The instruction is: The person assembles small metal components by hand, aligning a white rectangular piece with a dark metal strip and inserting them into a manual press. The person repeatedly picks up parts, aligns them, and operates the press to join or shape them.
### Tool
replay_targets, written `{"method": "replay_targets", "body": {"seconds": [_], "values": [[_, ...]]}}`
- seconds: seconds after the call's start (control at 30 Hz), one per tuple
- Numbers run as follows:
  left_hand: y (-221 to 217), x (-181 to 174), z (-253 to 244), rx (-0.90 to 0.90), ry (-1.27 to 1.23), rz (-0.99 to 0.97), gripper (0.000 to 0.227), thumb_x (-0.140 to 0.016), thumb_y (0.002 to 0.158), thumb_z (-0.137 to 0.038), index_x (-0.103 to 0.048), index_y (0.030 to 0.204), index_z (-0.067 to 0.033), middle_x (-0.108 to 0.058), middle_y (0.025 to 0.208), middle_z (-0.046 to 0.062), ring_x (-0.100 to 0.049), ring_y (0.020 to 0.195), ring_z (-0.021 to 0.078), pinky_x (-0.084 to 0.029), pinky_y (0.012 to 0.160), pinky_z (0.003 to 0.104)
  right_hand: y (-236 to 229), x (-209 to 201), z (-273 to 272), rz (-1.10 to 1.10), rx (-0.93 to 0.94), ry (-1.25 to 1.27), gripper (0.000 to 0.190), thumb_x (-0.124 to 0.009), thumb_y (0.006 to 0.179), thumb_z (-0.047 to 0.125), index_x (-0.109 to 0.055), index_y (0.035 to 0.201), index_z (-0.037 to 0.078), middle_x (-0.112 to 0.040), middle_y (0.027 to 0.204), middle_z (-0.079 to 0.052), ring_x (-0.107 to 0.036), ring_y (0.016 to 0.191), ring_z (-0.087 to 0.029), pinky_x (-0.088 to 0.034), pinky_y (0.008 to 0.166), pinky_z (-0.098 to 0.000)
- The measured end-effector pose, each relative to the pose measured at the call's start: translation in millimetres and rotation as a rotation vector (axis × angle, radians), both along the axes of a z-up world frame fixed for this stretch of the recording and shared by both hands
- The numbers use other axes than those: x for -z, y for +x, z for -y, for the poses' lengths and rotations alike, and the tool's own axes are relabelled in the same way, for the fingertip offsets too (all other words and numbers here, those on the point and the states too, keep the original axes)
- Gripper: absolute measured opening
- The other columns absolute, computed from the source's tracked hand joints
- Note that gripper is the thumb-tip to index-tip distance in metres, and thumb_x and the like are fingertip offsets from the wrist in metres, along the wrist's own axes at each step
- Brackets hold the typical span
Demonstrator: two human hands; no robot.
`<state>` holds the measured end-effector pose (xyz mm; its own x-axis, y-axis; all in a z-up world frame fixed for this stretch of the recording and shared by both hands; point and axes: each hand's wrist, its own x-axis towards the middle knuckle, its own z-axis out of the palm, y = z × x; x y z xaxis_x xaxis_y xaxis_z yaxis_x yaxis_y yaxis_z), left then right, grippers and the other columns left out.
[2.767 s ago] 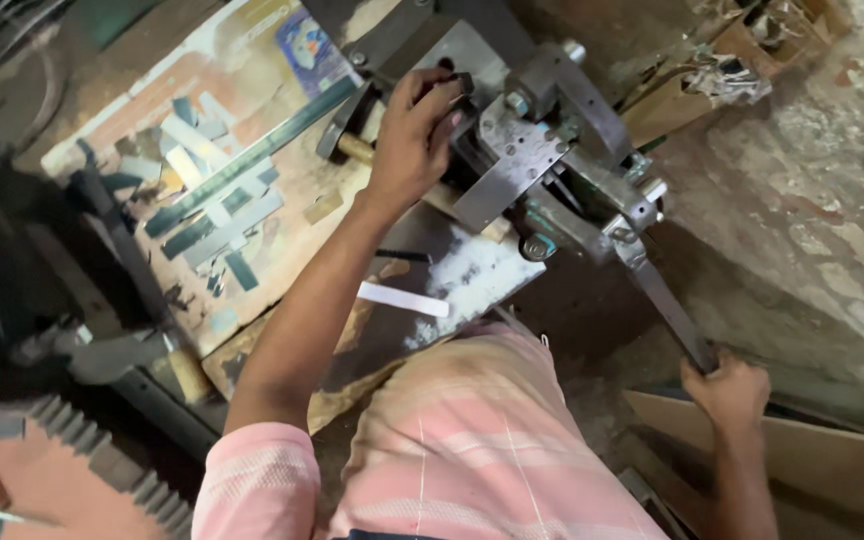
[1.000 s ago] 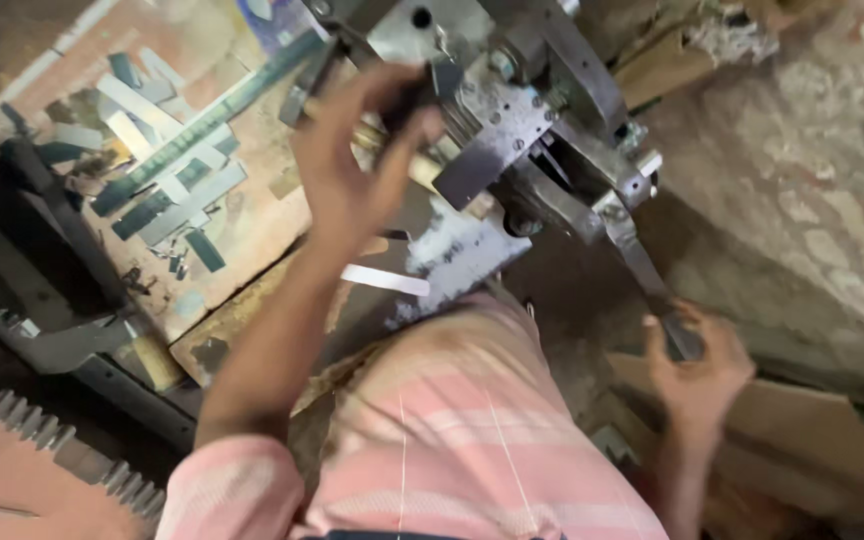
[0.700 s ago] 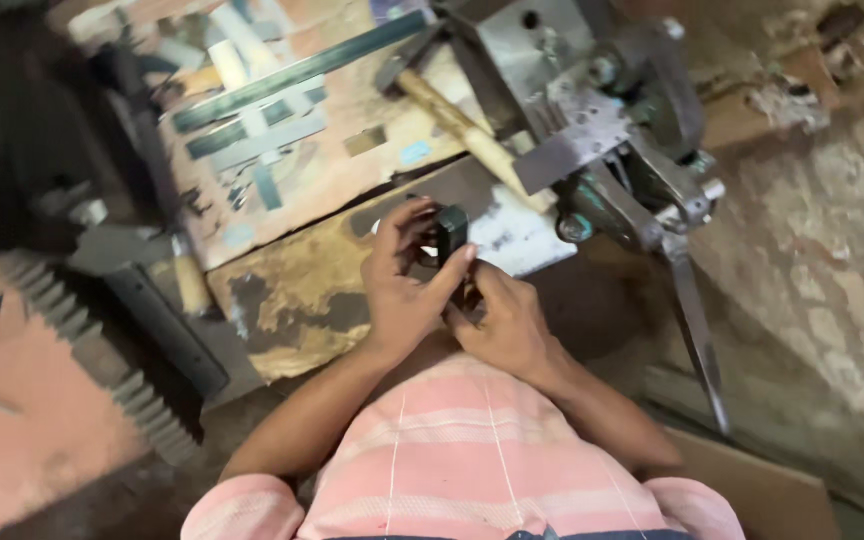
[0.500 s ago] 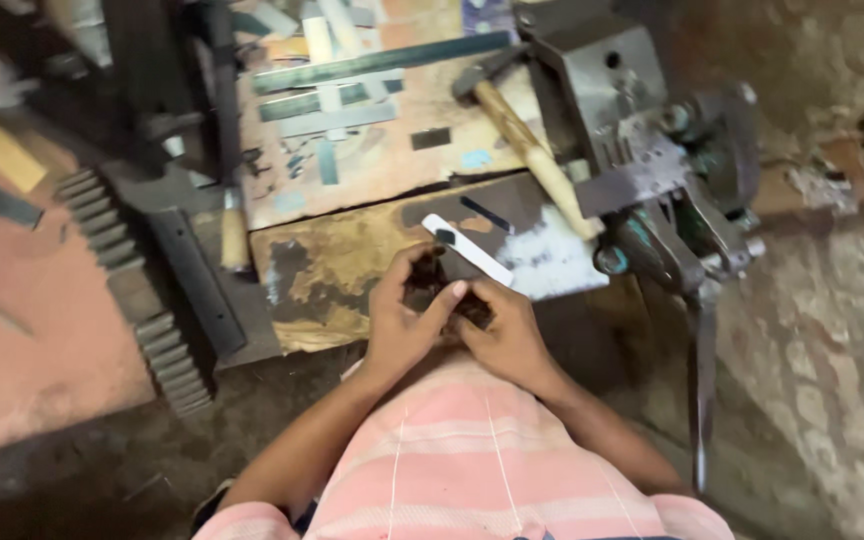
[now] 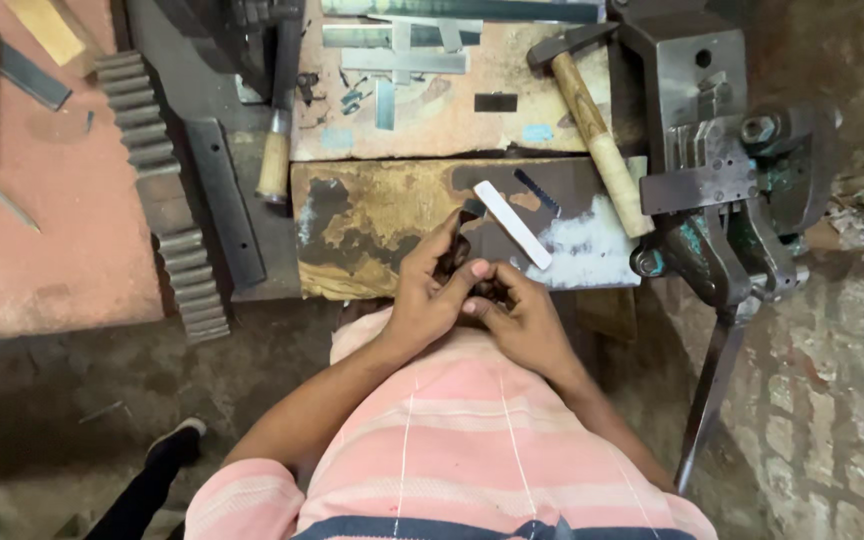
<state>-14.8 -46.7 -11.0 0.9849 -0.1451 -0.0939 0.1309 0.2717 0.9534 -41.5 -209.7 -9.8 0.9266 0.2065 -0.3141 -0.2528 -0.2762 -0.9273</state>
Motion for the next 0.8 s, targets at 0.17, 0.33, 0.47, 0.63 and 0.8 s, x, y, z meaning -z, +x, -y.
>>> {"method": "replay_targets", "body": {"seconds": [0.17,0.33,0.47,0.63,0.8], "values": [[20,-9,-25,0.013,-0.058,0.027,0.054,-0.073,0.094,-0.011,-0.044,0.139,-0.0034,-0.06,0.117,0.002,-0.061,0.109,0.0086,-0.054,0.096,0.026,31,-14,26,-0.039,-0.097,0.1,0.032,-0.077,0.089,0.006,-0.068,0.119,0.002,-0.072,0.098,-0.006,-0.064,0.082,-0.011,-0.052,0.07,-0.0291],[33,10,-62,-0.142,0.074,-0.107,0.026,-0.069,0.102,-0.01,-0.066,0.122,0.0061,-0.069,0.104,0.009,-0.071,0.093,0.0166,-0.062,0.087,0.033,49,-3,28,0.586,0.189,-0.461,0.025,-0.075,0.095,0.008,-0.073,0.12,0.006,-0.074,0.107,-0.01,-0.071,0.091,-0.026,-0.056,0.083,-0.0351],[29,24,-83,-0.279,0.002,-0.177,0.026,-0.066,0.102,-0.006,-0.064,0.125,0.0059,-0.072,0.108,0.009,-0.072,0.103,0.0169,-0.061,0.097,0.032,60,17,7,0.697,0.126,-0.68,0.034,-0.082,0.086,0.011,-0.072,0.116,0.0,-0.069,0.111,-0.018,-0.064,0.101,-0.038,-0.051,0.087,-0.0446],[14,22,-79,-0.252,0.133,-0.241,0.031,-0.067,0.1,-0.004,-0.068,0.13,0.0048,-0.077,0.115,0.011,-0.072,0.107,0.0161,-0.056,0.097,0.028,60,13,4,0.683,0.218,-0.451,0.033,-0.081,0.088,-0.001,-0.072,0.12,0.004,-0.069,0.114,-0.015,-0.065,0.108,-0.032,-0.053,0.093,-0.0404],[9,3,-48,-0.106,0.123,-0.022,0.05,-0.08,0.089,-0.008,-0.062,0.135,0.0021,-0.071,0.12,0.012,-0.068,0.111,0.017,-0.056,0.098,0.03,41,-15,12,0.846,0.053,-0.519,0.039,-0.084,0.08,-0.002,-0.075,0.117,0.007,-0.067,0.109,-0.01,-0.06,0.101,-0.03,-0.05,0.088,-0.0392]]}}
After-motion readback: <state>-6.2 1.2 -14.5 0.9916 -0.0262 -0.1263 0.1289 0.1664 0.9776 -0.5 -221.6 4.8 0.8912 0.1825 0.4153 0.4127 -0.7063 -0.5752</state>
